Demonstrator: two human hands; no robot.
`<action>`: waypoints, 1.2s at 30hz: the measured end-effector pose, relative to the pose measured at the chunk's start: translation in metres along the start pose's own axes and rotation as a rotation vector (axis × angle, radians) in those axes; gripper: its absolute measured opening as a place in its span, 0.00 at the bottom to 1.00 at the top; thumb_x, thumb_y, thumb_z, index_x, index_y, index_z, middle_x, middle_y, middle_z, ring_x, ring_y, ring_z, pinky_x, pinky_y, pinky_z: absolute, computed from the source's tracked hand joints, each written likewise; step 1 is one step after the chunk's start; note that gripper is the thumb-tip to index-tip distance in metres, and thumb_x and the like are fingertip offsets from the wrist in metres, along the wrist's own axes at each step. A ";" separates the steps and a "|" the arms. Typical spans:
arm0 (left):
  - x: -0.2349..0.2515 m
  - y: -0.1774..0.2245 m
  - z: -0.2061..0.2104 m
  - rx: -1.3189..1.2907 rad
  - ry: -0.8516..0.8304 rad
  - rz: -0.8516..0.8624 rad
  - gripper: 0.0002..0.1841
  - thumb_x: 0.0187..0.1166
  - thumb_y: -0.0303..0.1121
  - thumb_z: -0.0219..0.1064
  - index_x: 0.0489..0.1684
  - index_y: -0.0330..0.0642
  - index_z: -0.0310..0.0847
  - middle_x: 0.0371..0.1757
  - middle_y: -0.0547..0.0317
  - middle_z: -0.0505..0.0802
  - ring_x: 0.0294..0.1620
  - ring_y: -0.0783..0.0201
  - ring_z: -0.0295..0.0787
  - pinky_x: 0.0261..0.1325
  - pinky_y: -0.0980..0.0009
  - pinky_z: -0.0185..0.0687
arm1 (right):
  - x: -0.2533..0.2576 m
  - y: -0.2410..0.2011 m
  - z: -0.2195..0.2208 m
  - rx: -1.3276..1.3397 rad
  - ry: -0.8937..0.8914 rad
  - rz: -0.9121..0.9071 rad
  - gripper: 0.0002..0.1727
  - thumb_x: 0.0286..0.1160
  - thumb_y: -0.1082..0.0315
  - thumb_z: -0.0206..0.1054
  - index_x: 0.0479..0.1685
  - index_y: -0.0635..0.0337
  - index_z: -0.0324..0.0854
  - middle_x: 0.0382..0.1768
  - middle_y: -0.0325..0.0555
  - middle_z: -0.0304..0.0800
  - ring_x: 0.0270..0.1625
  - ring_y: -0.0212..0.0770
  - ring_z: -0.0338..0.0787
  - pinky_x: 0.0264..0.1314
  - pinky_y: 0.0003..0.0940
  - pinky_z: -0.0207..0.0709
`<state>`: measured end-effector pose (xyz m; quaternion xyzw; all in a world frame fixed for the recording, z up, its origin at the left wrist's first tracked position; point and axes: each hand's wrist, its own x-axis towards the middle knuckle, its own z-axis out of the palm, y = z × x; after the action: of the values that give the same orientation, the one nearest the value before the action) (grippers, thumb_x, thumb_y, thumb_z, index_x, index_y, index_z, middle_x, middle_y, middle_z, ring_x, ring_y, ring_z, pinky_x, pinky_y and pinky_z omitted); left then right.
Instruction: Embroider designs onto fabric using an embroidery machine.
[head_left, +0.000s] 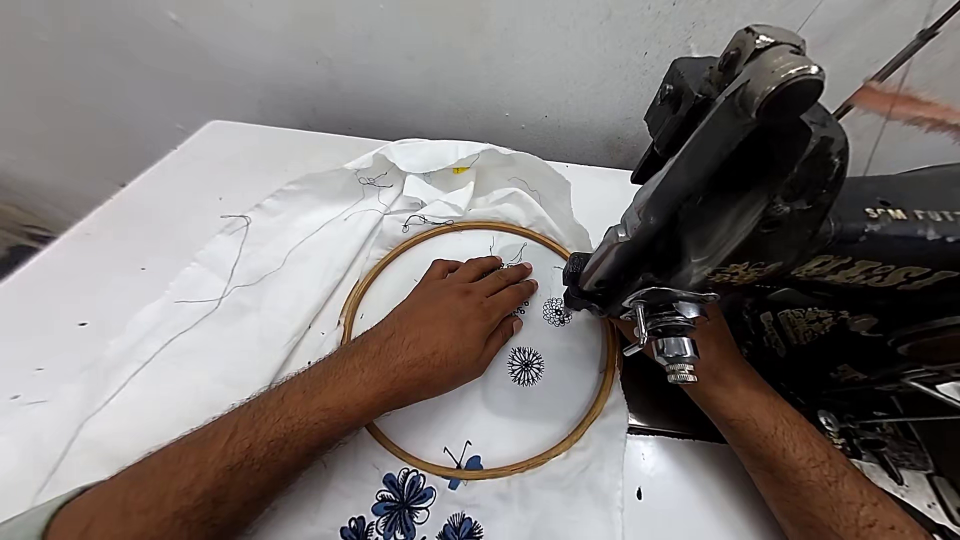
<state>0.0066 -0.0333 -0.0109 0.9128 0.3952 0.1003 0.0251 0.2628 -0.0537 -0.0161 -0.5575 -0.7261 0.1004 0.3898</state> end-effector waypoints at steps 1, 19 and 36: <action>0.000 0.000 0.000 0.001 0.001 0.001 0.27 0.91 0.47 0.43 0.82 0.53 0.77 0.86 0.65 0.78 0.86 0.54 0.70 0.77 0.44 0.67 | 0.001 0.000 0.000 0.007 0.002 0.016 0.13 0.64 0.64 0.73 0.43 0.63 0.85 0.36 0.42 0.88 0.42 0.22 0.85 0.50 0.18 0.76; 0.002 0.003 0.004 -0.014 0.015 0.019 0.27 0.92 0.48 0.43 0.81 0.53 0.78 0.85 0.65 0.78 0.87 0.54 0.69 0.79 0.44 0.65 | 0.003 -0.004 -0.007 -0.123 -0.042 0.039 0.13 0.64 0.66 0.73 0.44 0.66 0.85 0.37 0.53 0.88 0.43 0.41 0.88 0.49 0.39 0.80; 0.003 0.003 0.005 -0.017 0.030 0.019 0.27 0.91 0.47 0.43 0.81 0.53 0.78 0.85 0.65 0.79 0.87 0.54 0.70 0.78 0.44 0.66 | 0.000 -0.006 -0.010 -0.102 -0.069 0.079 0.14 0.64 0.70 0.73 0.47 0.65 0.83 0.38 0.50 0.87 0.42 0.37 0.87 0.49 0.35 0.79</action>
<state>0.0113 -0.0329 -0.0149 0.9145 0.3861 0.1178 0.0260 0.2656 -0.0589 -0.0063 -0.6011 -0.7207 0.0976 0.3313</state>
